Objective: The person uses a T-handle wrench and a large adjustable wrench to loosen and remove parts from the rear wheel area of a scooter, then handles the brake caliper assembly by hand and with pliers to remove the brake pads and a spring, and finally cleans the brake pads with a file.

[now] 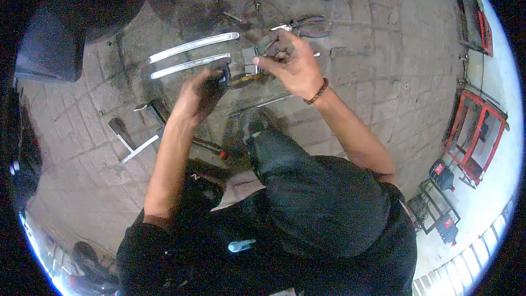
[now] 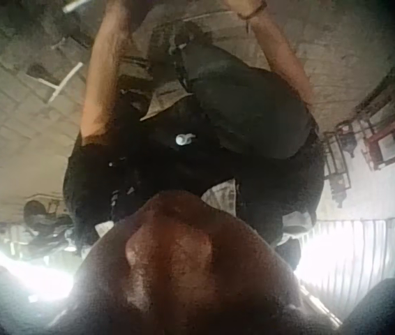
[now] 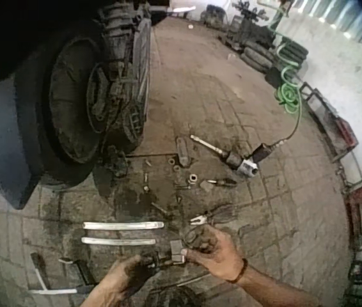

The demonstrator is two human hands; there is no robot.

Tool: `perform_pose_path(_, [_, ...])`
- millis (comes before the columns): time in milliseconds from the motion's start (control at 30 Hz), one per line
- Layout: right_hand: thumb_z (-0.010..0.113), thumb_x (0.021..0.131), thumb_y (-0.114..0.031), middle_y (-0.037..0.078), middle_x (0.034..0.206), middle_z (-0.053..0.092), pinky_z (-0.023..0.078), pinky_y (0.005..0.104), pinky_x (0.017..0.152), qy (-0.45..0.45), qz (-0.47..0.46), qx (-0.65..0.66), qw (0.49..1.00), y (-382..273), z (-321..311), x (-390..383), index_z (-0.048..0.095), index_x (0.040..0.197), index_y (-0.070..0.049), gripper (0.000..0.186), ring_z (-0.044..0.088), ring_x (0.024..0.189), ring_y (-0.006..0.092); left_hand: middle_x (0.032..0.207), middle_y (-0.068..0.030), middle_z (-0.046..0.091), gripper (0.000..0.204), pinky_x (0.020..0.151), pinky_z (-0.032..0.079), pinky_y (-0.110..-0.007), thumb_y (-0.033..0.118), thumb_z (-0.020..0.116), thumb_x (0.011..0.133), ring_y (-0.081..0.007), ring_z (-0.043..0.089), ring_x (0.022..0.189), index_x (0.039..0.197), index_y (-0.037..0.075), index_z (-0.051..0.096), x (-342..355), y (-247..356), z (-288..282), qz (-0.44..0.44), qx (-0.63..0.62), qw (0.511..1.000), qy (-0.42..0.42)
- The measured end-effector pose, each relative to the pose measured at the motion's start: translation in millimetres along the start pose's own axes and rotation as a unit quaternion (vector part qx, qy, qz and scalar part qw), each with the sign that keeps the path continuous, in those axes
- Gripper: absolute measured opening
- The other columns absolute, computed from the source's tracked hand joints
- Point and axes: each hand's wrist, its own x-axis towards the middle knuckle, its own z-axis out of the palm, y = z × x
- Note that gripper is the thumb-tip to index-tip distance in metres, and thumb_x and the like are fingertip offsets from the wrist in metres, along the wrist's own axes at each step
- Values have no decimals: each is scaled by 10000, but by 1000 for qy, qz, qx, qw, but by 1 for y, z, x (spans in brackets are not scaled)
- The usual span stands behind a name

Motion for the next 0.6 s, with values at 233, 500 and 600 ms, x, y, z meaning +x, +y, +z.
perform_pose_path(233, [780, 728, -159, 29, 782, 607, 465, 235, 613, 37, 21, 49, 998, 23, 7, -7, 552, 1083, 48, 471, 520, 666, 79, 1009, -116, 638, 256, 868, 481, -322, 57, 650, 834, -188, 608, 928, 1061, -44, 585, -8, 8, 8, 103, 143, 984, -22])
perform_pose_path(500, [740, 758, -109, 64, 867, 653, 475, 229, 628, 3, 30, 192, 981, 3, 10, -10, 535, 1099, 70, 436, 569, 719, 77, 997, -100, 637, 291, 814, 510, -292, 102, 669, 842, -167, 618, 885, 1071, -40, 560, -21, 14, 25, 114, 107, 988, -6])
perform_pose_path(600, [706, 784, -70, 81, 886, 668, 485, 233, 628, -9, 45, 182, 982, -9, 9, -11, 553, 1055, 54, 334, 604, 744, 90, 988, -97, 635, 324, 809, 512, -289, 103, 678, 834, -167, 620, 879, 1089, -44, 541, -19, 10, 20, 122, 147, 982, -4])
